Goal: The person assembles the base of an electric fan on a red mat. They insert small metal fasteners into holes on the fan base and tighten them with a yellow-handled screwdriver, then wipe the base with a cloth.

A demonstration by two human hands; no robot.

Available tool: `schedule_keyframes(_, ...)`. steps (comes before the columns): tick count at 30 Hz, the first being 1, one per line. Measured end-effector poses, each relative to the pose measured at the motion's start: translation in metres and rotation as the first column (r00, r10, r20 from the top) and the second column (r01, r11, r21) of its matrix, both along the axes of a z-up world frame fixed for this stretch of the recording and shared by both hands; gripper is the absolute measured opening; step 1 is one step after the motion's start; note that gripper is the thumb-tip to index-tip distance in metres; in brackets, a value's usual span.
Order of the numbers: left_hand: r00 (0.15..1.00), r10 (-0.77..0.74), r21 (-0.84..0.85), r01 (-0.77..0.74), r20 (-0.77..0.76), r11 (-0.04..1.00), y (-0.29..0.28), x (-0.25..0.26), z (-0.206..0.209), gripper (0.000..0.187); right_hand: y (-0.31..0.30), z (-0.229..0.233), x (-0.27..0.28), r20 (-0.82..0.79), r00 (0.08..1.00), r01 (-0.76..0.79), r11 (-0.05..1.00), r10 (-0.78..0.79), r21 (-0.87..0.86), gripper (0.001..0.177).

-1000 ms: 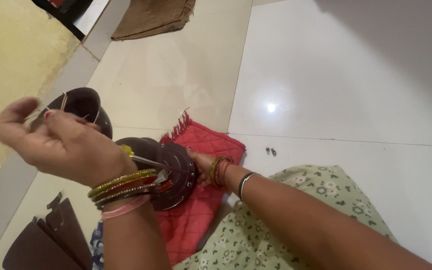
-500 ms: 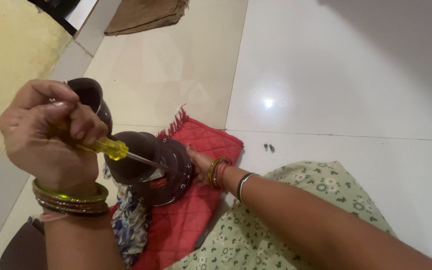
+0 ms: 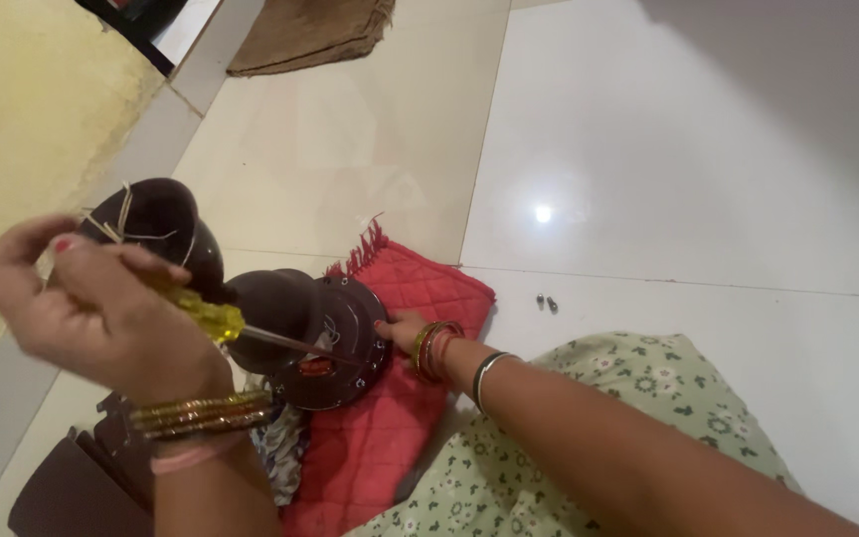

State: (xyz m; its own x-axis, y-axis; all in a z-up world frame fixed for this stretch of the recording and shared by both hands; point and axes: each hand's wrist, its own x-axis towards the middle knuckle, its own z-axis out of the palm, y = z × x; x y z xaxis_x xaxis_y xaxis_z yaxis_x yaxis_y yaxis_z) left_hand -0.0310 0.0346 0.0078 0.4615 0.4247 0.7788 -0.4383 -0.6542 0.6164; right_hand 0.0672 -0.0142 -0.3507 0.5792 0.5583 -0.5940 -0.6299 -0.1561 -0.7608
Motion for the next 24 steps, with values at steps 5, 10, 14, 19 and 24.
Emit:
schedule_keyframes(5, 0.987, 0.151, -0.03, -0.149, 0.059, 0.988, -0.008, -0.018, -0.011, 0.019, 0.014, 0.0, -0.001, 0.098, 0.993, 0.071, 0.997, -0.073, 0.024, 0.047)
schedule_keyframes(10, 0.979, 0.168, -0.195, -0.144, 0.116, 0.97, -0.007, -0.017, -0.017, 0.02, 0.013, 0.011, 0.005, 0.084, 0.995, 0.058, 0.995, -0.051, -0.082, 0.053)
schedule_keyframes(14, 0.97, 0.167, -0.19, -0.133, 0.175, 0.973, 0.016, -0.02, -0.018, 0.019, 0.007, 0.015, -0.005, 0.09, 0.992, -0.065, 0.968, 0.089, -0.243, 0.05)
schedule_keyframes(19, 0.971, 0.088, -0.227, -0.037, 0.221, 0.973, 0.034, -0.026, -0.016, 0.019, 0.018, 0.008, -0.022, 0.03, 0.994, -0.095, 0.961, 0.106, -0.258, 0.048)
schedule_keyframes(24, 0.975, 0.103, -0.316, -0.035, 0.199, 0.948, 0.027, -0.028, -0.007, 0.019, 0.035, -0.017, -0.028, -0.161, 0.981, 0.107, 0.994, -0.111, -0.035, 0.061)
